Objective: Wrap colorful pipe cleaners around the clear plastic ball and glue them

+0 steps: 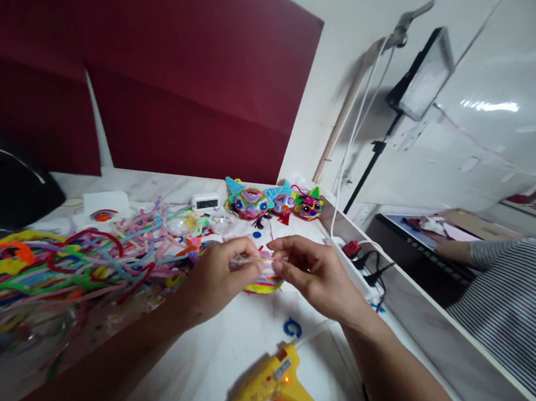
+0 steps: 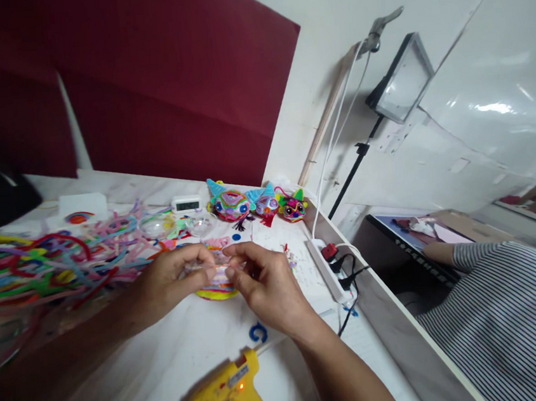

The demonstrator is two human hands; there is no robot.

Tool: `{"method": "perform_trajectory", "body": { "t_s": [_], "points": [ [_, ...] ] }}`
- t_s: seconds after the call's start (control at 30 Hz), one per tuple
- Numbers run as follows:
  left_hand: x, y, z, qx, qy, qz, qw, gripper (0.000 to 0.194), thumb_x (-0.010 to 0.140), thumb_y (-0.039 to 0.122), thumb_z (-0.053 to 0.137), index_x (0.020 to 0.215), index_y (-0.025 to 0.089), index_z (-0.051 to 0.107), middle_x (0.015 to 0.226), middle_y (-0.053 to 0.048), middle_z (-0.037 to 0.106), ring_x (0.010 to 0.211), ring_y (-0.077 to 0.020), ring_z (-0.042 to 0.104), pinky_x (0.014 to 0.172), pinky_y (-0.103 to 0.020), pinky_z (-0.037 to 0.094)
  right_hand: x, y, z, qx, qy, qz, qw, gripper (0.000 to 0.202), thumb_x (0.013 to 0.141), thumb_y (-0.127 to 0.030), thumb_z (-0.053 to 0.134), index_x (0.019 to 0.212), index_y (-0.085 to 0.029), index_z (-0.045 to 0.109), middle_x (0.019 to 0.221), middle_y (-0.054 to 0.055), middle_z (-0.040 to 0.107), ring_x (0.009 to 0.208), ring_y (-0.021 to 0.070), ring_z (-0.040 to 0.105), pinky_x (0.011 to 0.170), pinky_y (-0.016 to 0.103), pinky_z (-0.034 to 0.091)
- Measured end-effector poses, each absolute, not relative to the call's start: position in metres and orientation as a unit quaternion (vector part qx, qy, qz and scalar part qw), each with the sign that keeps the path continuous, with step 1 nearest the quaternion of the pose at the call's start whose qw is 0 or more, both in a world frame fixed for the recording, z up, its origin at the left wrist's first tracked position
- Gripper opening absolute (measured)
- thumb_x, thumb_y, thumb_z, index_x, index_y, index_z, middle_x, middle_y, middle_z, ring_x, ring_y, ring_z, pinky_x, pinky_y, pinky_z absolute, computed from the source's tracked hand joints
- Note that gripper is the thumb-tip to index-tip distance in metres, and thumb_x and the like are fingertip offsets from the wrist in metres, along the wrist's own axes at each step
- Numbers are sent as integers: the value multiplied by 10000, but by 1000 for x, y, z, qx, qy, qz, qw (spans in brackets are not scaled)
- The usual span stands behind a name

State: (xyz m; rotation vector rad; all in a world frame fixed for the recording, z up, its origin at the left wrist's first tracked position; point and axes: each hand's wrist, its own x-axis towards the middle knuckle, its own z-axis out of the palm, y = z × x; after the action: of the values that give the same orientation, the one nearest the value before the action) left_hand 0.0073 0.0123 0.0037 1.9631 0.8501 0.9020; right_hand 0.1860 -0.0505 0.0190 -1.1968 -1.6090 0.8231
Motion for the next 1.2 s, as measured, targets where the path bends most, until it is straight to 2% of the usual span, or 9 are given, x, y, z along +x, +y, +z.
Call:
{"method": "perform_trajectory", "body": {
  "t_s": [0.37, 0.57, 0.9, 0.97, 1.1, 1.2],
  "points": [
    [8, 15, 1, 776, 338, 358, 394, 187, 780, 338, 548, 704, 172, 588, 645, 32, 554, 641, -150, 528, 591, -252, 404, 186, -51, 20, -502, -664, 311, 458, 266, 845, -214, 626, 1106, -171, 655, 842, 36, 662, 649, 123, 549, 586, 251, 438],
    [9, 18, -4, 774, 326, 348, 415, 139, 767, 286, 546, 740, 169, 617, 704, 12, 612, 696, -167, 576, 636, -264, 435, 186, -50, 16, -488, -662, 328, 464, 268, 837, -181, 620, 1104, -179, 639, 878, 42, 664, 719, 134, 581, 631, 253, 459],
    [8, 7, 3, 798, 321, 378, 342, 139, 775, 249, 511, 726, 171, 615, 746, -8, 650, 739, -181, 604, 687, -288, 434, 182, -51, 18, -488, -692, 272, 458, 268, 833, -152, 618, 1097, -186, 646, 819, 26, 677, 641, 127, 565, 587, 256, 441],
    [8, 8, 4, 798, 316, 389, 333, 144, 779, 249, 498, 711, 172, 598, 742, -11, 642, 730, -179, 604, 682, -287, 437, 182, -52, 19, -485, -697, 264, 457, 301, 837, -151, 624, 1134, -196, 637, 869, 35, 705, 644, 128, 573, 589, 260, 450],
    [6, 13, 6, 787, 318, 421, 319, 145, 786, 278, 505, 721, 175, 584, 748, -10, 621, 726, -177, 594, 684, -285, 436, 195, -55, 23, -472, -687, 253, 490, 322, 835, -177, 657, 1155, -202, 635, 1065, 75, 712, 689, 131, 596, 597, 266, 476],
    [3, 17, 8, 775, 336, 438, 307, 154, 794, 299, 524, 727, 176, 589, 778, -17, 624, 779, -190, 596, 727, -292, 431, 210, -51, 31, -466, -662, 234, 538, 243, 837, -205, 674, 1080, -202, 662, 1001, 60, 705, 676, 122, 590, 587, 256, 482]
  ]
}}
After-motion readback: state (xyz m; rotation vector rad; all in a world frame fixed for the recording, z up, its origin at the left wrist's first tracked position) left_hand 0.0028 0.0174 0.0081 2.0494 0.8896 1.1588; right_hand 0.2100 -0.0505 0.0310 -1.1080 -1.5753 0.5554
